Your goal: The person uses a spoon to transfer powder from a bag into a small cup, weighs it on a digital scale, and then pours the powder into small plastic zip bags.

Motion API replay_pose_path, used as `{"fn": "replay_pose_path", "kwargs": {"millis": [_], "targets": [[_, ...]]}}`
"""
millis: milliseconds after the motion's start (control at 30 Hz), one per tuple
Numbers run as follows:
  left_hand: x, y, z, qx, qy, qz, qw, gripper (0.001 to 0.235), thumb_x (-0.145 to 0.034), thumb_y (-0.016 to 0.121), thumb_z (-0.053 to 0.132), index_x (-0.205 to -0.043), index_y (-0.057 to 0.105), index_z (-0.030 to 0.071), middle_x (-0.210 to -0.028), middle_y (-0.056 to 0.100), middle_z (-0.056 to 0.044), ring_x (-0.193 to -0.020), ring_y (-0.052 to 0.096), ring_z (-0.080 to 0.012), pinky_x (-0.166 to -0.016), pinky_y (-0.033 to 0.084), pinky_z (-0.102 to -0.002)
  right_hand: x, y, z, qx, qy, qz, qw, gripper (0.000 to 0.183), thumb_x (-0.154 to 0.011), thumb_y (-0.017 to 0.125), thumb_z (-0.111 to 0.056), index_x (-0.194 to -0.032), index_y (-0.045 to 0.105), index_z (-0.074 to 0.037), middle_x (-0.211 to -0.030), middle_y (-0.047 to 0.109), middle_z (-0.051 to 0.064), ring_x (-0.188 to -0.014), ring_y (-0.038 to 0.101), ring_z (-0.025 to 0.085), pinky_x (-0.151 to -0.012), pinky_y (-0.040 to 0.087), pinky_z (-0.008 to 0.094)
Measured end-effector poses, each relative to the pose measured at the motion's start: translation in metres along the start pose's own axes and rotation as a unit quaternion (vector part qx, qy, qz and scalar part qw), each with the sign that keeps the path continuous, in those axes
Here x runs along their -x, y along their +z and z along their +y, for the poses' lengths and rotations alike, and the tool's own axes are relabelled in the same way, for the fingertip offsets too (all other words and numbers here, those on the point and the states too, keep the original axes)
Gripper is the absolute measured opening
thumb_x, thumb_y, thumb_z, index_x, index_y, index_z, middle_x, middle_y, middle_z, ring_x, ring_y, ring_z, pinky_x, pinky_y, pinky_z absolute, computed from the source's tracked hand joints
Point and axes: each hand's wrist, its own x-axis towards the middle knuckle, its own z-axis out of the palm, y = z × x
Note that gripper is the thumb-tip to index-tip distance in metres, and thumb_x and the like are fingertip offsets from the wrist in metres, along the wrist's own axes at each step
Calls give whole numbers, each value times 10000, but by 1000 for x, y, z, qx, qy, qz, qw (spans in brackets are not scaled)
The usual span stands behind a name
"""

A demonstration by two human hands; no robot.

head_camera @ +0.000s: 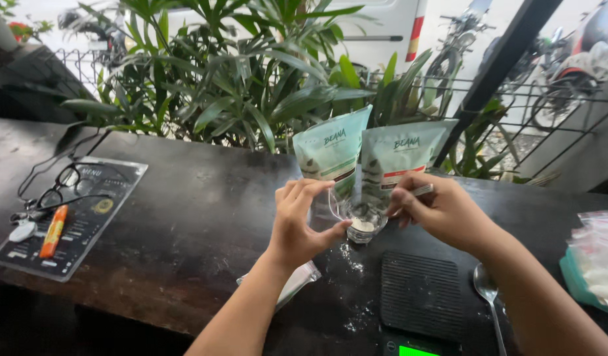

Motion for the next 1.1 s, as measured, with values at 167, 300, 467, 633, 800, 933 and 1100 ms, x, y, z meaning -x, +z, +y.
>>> {"fn": "replay_pose_path", "kwargs": {"millis": [167,300,467,633,800,933,1100], "targets": [[1,6,-6,-1,0,-2,1000,687,-786,940,610,-1288,773,171,-1136,773,-3,-1066,709,-254,-998,440,-384,-1,-4,-3,78,16,5,997,205,-1135,631,-233,-1135,770,-83,-737,850,158,-619,786,307,-674,622,434],[0,8,-6,-1,1,-4,1000,659,-799,944,580,-1269,766,155,-1114,769,-23,-1060,716,-268,-989,456,-389,-1,3,17,62,-32,55,996,105,-1042,802,-204,-1075,789,-105,-663,835,95,-599,810,225,-685,609,352],[1,5,-10,-41,9,-58,997,606,-904,858,576,-1327,706,170,-1228,761,-22,-1137,689,-256,-1056,443,-443,-3,-3,24,69,-71,29,995,83,-1078,704,-129,-1064,732,-52,-942,915,51,-695,837,124,-761,691,264],[-2,6,-8,-24,24,-66,997,601,-922,853,565,-1320,707,139,-1210,768,-18,-1098,698,-244,-1070,451,-413,-2,-4,28,132,-112,38,984,109,-1085,719,-160,-1073,786,-75,-923,902,-7,-698,820,97,-731,655,266],[-5,6,-11,-2,53,-60,997,596,-936,867,499,-1292,697,52,-1234,785,-97,-1118,745,-275,-1048,501,-424,-4,-2,31,156,-78,33,984,163,-1086,720,-226,-1121,821,-104,-861,901,-6,-669,830,102,-710,646,273],[-4,6,-12,5,37,-51,998,587,-934,870,495,-1294,700,63,-1202,766,-91,-1095,704,-282,-1033,520,-416,-5,2,31,131,-71,16,989,122,-1085,716,-164,-1100,802,-79,-868,895,20,-679,827,118,-716,657,266],[-2,5,-13,7,33,-53,998,579,-931,877,474,-1298,702,62,-1200,760,-96,-1100,679,-285,-1024,526,-415,-4,5,31,96,-22,12,995,156,-1089,715,-209,-1066,792,-75,-871,919,48,-666,815,115,-705,642,260]]}}
